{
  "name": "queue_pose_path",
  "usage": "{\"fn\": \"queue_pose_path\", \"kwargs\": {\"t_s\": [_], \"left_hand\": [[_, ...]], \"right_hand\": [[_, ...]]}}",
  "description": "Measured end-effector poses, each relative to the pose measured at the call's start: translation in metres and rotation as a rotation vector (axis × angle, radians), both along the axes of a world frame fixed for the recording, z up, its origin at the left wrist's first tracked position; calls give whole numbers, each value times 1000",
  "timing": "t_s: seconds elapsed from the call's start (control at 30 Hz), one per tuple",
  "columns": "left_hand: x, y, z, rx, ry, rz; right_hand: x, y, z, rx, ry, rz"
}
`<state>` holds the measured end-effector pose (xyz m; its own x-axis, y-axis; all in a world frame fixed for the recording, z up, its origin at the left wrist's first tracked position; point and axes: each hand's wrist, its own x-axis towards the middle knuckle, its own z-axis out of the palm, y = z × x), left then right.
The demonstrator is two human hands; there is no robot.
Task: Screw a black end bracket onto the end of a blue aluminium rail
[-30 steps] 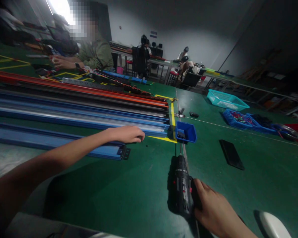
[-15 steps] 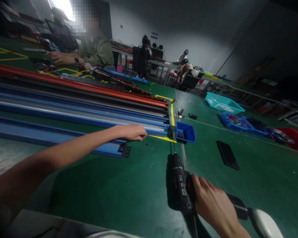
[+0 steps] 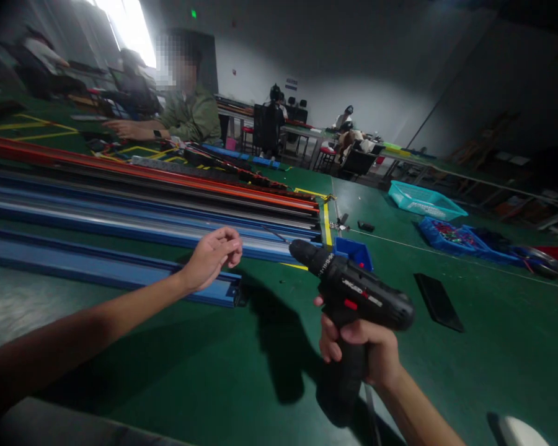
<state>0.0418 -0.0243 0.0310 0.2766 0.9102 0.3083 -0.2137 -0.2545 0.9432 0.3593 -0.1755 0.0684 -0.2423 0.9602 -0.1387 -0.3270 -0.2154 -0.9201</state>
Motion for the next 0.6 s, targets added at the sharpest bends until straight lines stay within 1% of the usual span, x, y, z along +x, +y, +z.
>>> {"fn": "queue_pose_path", "kwargs": {"t_s": [0.07, 0.1, 0.17, 0.27, 0.33, 0.43, 0.6], "left_hand": [[-10, -5, 1, -75, -70, 41], [-14, -6, 1, -106, -97, 56], [-20, -8, 1, -192, -180, 76], [-21, -14, -3, -342, -343, 84], [-17, -20, -7, -387, -382, 66], [-10, -29, -13, -421, -402, 35], [-6, -37, -20, -408, -381, 85]], "right_hand": [[-8, 13, -16, -49, 257, 101], [-10, 18, -25, -69, 339, 129], [-13, 23, -43, -97, 435, 134], [-16, 23, -64, -164, 465, 119], [-17, 20, -73, -223, 457, 106], [-16, 13, -83, -290, 492, 130], [-13, 8, -92, -274, 614, 268]]}}
